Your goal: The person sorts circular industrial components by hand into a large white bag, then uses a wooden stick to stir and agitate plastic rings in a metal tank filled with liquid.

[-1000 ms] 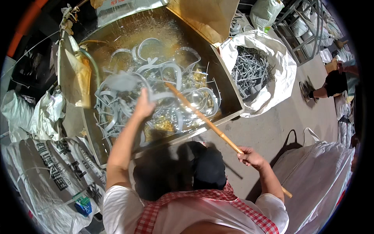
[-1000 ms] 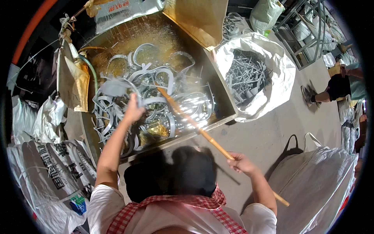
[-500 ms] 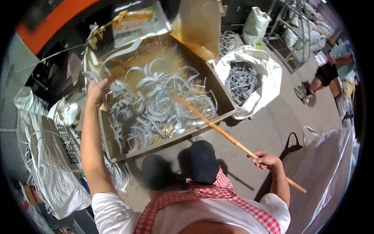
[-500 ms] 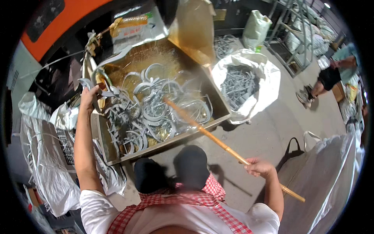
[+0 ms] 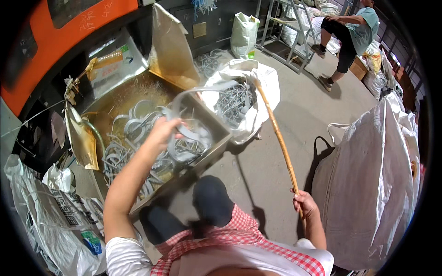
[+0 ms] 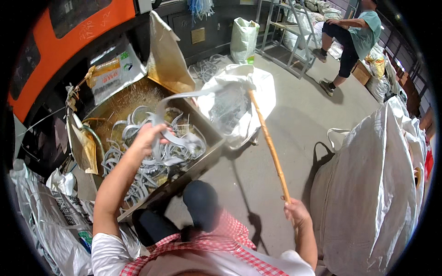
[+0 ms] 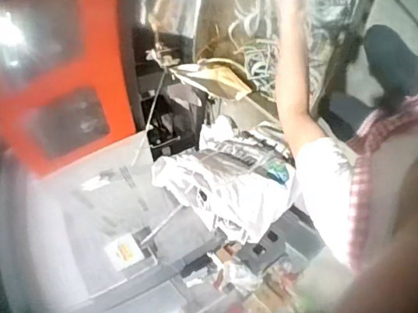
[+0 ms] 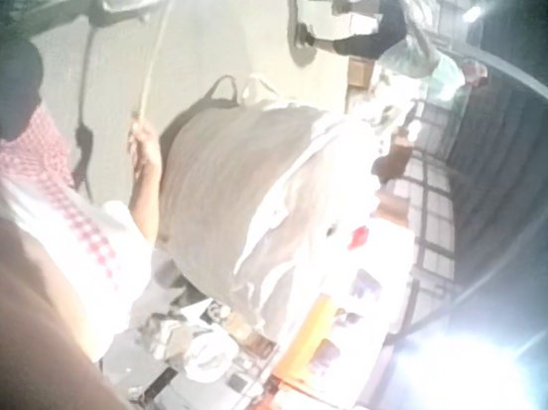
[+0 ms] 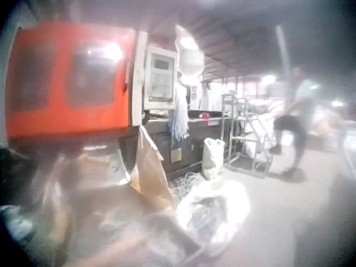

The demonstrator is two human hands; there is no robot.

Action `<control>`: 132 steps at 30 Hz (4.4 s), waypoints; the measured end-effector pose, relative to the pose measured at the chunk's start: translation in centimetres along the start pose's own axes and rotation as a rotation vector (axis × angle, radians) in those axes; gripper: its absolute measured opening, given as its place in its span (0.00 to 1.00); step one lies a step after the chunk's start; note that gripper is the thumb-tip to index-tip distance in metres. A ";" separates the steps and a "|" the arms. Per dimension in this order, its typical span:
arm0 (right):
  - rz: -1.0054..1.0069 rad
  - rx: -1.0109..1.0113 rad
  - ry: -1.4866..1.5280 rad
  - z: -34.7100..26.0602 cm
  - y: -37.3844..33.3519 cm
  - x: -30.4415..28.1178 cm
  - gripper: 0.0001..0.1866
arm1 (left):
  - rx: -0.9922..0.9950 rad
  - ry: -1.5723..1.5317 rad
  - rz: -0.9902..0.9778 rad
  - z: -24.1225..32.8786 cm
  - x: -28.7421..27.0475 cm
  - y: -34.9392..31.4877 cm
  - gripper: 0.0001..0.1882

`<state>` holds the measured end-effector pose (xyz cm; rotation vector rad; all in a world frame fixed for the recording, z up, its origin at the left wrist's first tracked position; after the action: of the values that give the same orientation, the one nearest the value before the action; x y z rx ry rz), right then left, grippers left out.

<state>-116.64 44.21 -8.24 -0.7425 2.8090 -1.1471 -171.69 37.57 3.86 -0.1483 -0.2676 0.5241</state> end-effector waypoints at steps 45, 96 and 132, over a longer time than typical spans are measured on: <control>-0.312 -0.934 -1.399 -11.4 15.8 39.1 0.25 | -0.088 0.292 0.260 -21.4 -19.4 -15.6 0.23; 0.353 -0.291 -0.850 -5.9 9.7 15.5 0.27 | -0.017 1.003 0.011 -17.3 -14.0 -15.1 0.25; 0.082 0.213 -0.235 3.7 57.3 34.6 0.26 | -0.147 1.092 -0.129 -17.0 -15.5 -9.6 0.28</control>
<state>-170.77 62.12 -43.49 -0.6872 2.4564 -1.2308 -175.12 20.24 -13.65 -0.5280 0.7478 0.2363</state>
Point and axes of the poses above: each hand's wrist, its own y-axis towards the middle knuckle, its own x-axis out of the palm, z = x × y, the point moved 6 cm from there along y, towards the middle knuckle, and after that the axes turned 4 degrees about x, right-handed, at the moved point
